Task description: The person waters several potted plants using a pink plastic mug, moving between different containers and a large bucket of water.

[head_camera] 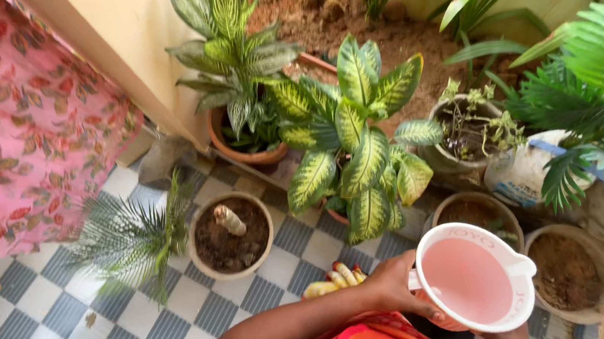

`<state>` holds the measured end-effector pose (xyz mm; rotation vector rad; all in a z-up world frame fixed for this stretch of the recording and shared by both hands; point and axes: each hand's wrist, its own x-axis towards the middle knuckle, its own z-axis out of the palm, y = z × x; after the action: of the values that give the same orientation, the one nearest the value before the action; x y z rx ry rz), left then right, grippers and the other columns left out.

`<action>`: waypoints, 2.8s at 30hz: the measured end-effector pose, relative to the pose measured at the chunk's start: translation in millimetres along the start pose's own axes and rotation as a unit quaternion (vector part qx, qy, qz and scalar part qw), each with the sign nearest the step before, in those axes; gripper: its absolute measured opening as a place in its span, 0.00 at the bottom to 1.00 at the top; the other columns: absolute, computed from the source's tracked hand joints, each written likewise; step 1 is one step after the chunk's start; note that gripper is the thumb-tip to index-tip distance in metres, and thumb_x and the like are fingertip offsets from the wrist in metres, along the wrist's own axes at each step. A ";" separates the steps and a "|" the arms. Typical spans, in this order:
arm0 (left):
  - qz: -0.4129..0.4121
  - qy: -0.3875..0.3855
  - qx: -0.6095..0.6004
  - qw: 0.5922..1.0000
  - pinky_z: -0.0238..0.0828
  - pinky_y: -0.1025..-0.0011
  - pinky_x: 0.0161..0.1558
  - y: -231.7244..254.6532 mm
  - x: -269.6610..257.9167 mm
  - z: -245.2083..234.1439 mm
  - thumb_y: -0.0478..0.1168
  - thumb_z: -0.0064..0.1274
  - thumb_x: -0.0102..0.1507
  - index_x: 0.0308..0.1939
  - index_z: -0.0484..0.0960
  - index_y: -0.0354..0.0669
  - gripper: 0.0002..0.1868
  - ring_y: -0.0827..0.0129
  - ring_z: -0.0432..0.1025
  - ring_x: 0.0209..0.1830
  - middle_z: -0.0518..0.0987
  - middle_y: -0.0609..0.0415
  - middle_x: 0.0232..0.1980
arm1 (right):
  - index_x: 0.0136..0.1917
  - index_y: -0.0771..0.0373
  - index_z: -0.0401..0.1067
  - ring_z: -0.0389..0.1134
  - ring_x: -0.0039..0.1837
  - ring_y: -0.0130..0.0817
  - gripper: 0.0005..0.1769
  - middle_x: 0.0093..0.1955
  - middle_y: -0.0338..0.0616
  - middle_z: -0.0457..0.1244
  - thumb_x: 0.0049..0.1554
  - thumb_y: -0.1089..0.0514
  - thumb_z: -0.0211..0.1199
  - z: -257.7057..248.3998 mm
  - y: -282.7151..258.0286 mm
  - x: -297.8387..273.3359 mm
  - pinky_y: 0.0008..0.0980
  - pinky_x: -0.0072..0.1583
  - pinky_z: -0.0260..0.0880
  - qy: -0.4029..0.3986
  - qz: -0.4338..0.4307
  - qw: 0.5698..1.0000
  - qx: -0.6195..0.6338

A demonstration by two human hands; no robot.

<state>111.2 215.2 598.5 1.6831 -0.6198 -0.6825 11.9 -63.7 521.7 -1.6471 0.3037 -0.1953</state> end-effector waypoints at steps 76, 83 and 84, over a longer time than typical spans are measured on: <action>-0.161 0.398 -0.087 0.899 0.74 0.59 0.51 -171.1 168.5 -350.5 0.64 0.50 0.66 0.57 0.68 0.28 0.38 0.52 0.78 0.54 0.79 0.38 0.55 | 0.81 0.64 0.52 0.64 0.71 0.43 0.66 0.71 0.53 0.62 0.37 0.44 0.79 386.8 -135.9 521.6 0.44 0.68 0.65 -0.440 -0.024 0.867 -0.232; -0.174 0.390 -0.158 0.890 0.73 0.61 0.55 -202.9 203.1 -355.8 0.67 0.49 0.64 0.59 0.67 0.27 0.42 0.54 0.77 0.57 0.79 0.39 0.57 | 0.81 0.60 0.54 0.66 0.70 0.45 0.65 0.70 0.54 0.64 0.36 0.44 0.78 411.8 -154.3 544.3 0.46 0.68 0.66 -0.432 -0.019 0.838 -0.333; -0.177 0.384 -0.171 0.890 0.74 0.62 0.56 -207.6 206.4 -357.2 0.67 0.49 0.64 0.59 0.67 0.26 0.42 0.54 0.77 0.57 0.79 0.39 0.57 | 0.81 0.60 0.54 0.66 0.70 0.45 0.65 0.70 0.54 0.64 0.37 0.44 0.78 414.0 -155.2 546.8 0.46 0.68 0.66 -0.439 -0.019 0.837 -0.327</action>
<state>521.0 349.0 433.1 1.5685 0.3637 -0.2915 669.7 170.4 605.6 -2.2225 -0.4231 0.7139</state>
